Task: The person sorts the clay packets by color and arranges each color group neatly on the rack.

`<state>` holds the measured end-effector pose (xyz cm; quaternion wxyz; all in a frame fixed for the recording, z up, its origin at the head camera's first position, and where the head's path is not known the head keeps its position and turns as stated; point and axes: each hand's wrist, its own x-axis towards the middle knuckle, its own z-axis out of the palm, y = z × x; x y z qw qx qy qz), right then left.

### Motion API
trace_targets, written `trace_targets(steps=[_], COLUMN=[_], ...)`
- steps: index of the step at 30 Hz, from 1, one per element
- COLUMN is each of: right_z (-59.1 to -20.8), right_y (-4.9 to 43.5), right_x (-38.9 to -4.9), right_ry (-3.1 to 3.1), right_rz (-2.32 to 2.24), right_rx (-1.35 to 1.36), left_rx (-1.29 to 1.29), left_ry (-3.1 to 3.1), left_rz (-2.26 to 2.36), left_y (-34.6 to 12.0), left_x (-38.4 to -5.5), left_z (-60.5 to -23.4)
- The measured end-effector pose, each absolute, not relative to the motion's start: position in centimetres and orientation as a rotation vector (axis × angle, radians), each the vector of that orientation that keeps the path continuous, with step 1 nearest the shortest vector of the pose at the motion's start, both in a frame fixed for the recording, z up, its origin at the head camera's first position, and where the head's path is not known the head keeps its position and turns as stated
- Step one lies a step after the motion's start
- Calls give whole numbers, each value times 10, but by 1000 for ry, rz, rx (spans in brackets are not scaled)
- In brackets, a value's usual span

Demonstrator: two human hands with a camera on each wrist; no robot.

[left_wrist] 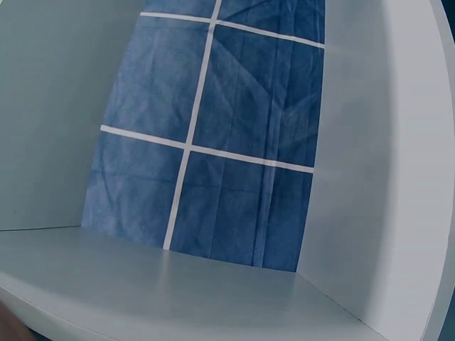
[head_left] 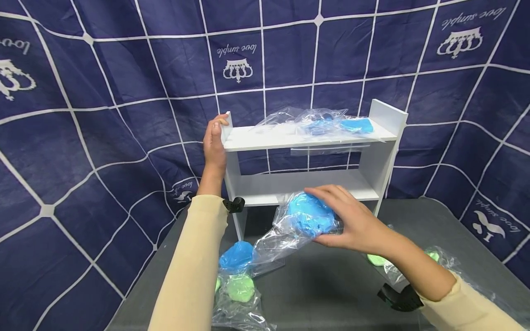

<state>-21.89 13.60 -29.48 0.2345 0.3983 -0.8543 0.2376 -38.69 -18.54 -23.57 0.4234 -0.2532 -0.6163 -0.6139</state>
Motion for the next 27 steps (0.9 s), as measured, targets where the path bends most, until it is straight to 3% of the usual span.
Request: trace_targets(steps=[17, 27], right_z=[-195, -152], right_y=[140, 135], right_x=[-218, -248], right_ry=[-2136, -2132], right_rz=[739, 798], right_rx=[1117, 976], left_rx=[-624, -653], left_ry=[-1510, -1495], left_rz=[-1552, -1564], left_y=[-187, -185], left_x=[-387, -391], left_z=[-233, -235])
